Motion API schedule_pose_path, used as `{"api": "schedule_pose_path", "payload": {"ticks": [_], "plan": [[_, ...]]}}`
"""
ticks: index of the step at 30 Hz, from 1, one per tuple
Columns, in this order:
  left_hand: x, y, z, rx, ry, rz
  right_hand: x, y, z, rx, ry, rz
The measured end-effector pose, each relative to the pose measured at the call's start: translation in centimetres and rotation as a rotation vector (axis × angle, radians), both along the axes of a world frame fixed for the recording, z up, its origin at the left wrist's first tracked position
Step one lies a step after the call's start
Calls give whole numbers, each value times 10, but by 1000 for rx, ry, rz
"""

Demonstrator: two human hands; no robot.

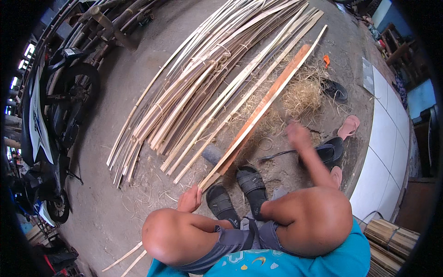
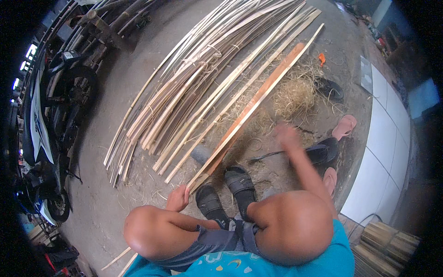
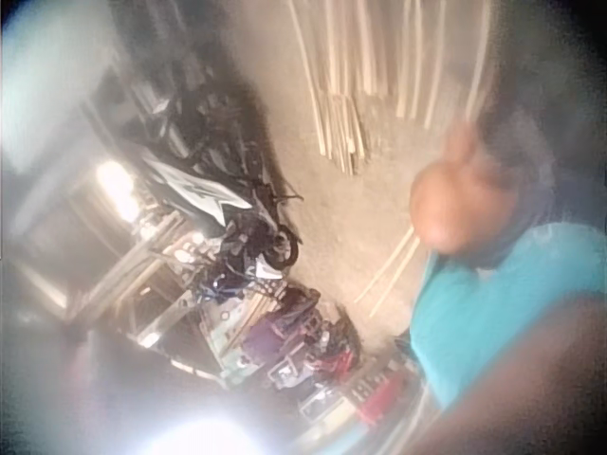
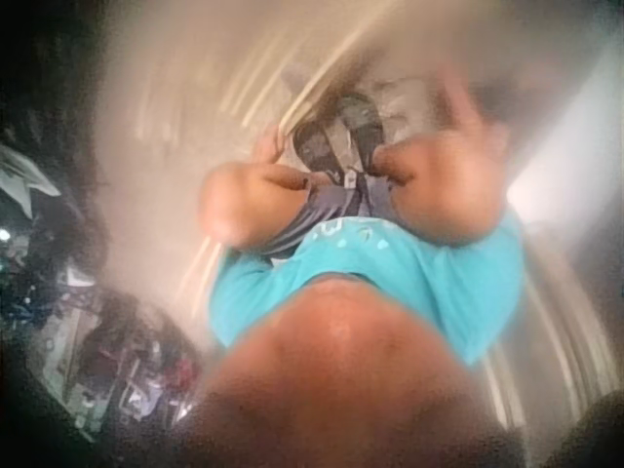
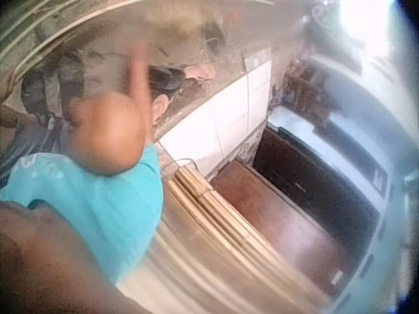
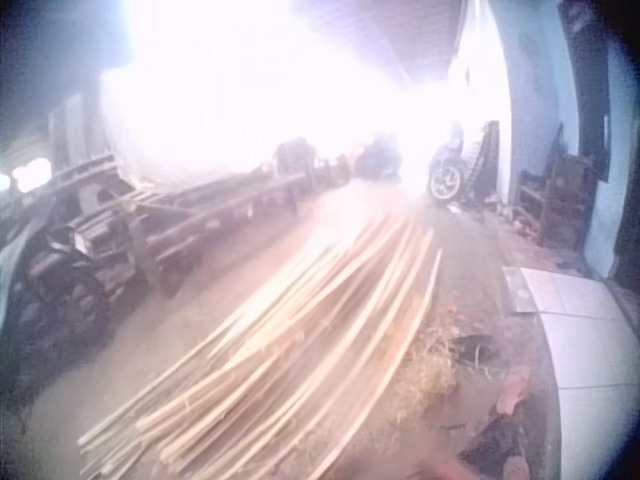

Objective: The person sits on the ground and uses a machete to split long bamboo strips into thinner pieces. They repeatedly strike the bamboo against a wooden block, then separate and stack the resulting strips.

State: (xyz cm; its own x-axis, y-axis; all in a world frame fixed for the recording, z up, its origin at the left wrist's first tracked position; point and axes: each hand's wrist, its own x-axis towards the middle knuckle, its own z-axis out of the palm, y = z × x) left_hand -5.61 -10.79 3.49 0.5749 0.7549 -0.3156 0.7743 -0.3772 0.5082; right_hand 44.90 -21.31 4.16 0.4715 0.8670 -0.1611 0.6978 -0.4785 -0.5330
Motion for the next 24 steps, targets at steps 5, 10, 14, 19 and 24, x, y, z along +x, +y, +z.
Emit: {"api": "schedule_pose_path", "payload": {"ticks": [5,10,14,19,24], "plan": [[5,25,-6,-496,-119,144,13,25,37,13,-44,-274],[13,36,-1,-796,-145,182,-78,1,-13,143,140,174],[1,17,9,-681,-119,221,-80,16,-6,128,20,144],[12,26,-15,-691,-212,230,-115,4,-11,150,135,331],[-30,12,-20,-670,-86,300,-57,14,1,80,3,65]]}}
